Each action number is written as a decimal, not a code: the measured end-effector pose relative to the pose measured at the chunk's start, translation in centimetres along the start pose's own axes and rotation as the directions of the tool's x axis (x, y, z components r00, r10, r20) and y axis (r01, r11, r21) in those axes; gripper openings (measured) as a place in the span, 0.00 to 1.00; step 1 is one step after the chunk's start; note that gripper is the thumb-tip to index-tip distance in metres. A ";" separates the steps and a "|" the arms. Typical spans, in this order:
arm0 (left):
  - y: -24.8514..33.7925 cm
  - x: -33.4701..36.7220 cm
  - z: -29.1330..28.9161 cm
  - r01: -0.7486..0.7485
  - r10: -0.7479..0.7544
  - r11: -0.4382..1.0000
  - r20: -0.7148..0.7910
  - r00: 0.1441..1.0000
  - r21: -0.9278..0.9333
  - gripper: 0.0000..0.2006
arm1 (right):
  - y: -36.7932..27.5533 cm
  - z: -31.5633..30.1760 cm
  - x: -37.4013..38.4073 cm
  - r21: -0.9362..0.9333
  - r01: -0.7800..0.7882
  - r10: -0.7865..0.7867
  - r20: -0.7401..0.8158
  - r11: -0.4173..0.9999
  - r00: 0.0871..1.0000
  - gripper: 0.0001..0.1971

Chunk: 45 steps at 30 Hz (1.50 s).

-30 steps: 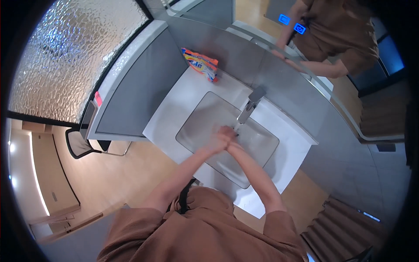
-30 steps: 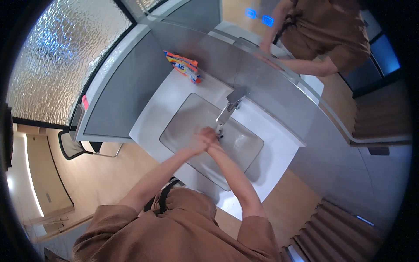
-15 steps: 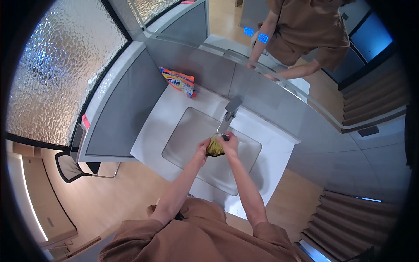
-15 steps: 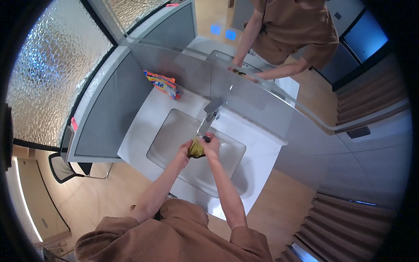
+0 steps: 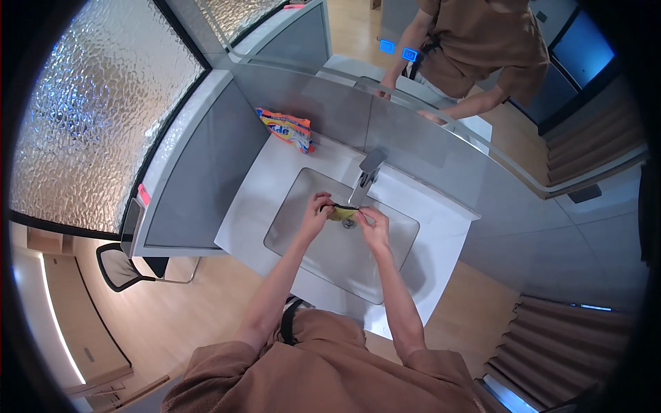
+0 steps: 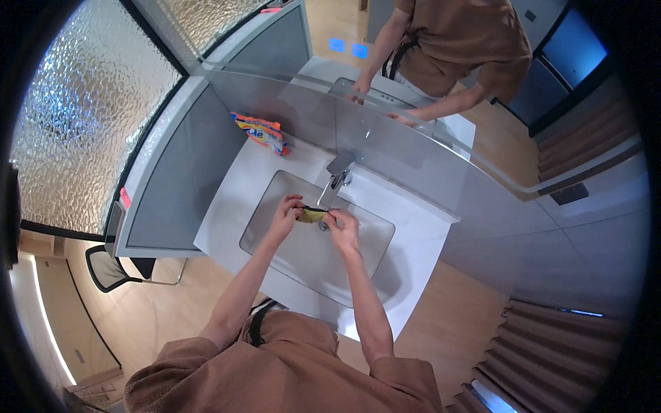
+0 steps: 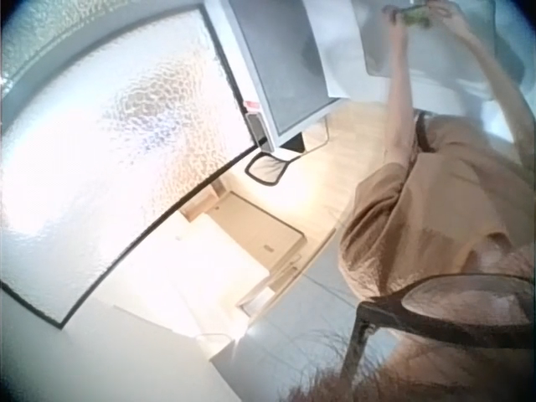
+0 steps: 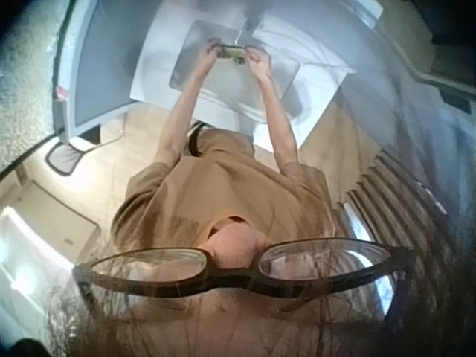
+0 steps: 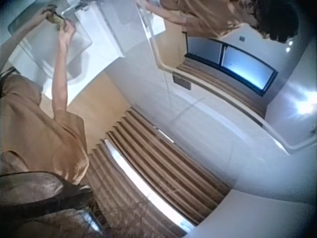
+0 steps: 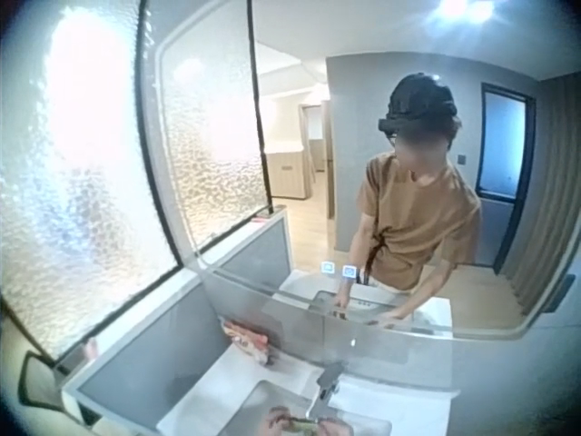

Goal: The person washes a yellow and black case in a sink and then uses the damp case to wipe down a light-up ledge and a door handle in a room.

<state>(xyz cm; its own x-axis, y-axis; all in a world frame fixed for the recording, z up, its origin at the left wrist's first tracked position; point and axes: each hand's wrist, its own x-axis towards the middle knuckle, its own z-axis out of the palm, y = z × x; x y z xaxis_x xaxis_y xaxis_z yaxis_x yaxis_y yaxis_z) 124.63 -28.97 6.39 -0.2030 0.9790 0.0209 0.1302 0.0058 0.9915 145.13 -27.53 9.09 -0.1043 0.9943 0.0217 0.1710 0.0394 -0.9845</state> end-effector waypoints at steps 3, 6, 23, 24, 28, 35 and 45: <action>3.9 0.0 1.2 -0.135 0.133 0.984 0.029 0.991 0.117 0.08 | 1.8 -1.3 0.0 -0.168 -0.220 0.231 0.046 0.961 0.972 0.08; 5.8 -0.5 1.5 -0.237 0.216 0.954 0.124 0.968 0.182 0.09 | -0.6 -1.5 -0.1 -0.460 -0.019 0.053 0.060 0.888 0.997 0.09; 4.5 -0.9 1.4 0.162 -0.166 0.985 0.073 0.983 0.056 0.12 | 1.3 -2.1 -0.3 -0.191 -0.012 0.008 -0.024 0.982 1.000 0.06; 4.6 -0.9 1.1 0.164 -0.168 0.985 0.080 0.983 0.058 0.12 | 1.3 -2.6 -0.4 -0.199 0.092 -0.088 0.029 0.976 0.996 0.06; 6.5 -0.8 0.7 -0.192 0.171 0.905 0.089 0.981 0.378 0.10 | -0.3 -3.9 -0.8 -0.283 0.060 -0.018 0.148 0.957 0.989 0.07; 11.2 -1.2 1.9 -0.225 0.190 0.920 0.134 0.972 0.322 0.08 | 0.1 -2.9 -0.5 -0.391 0.022 0.012 0.085 0.920 0.996 0.08; 11.8 0.4 -4.5 -0.088 -0.065 0.765 0.212 0.975 0.638 0.16 | 4.6 -6.1 -1.1 -0.147 -0.107 0.123 0.103 0.983 0.987 0.07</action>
<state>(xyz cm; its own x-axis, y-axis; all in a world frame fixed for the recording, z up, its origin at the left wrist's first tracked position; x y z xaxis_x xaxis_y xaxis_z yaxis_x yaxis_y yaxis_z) 121.70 -29.44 18.71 -0.0005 0.9975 -0.0711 0.7365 0.0485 0.6747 151.97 -27.84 5.62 -0.1828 0.9760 -0.1180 0.3234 -0.0536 -0.9448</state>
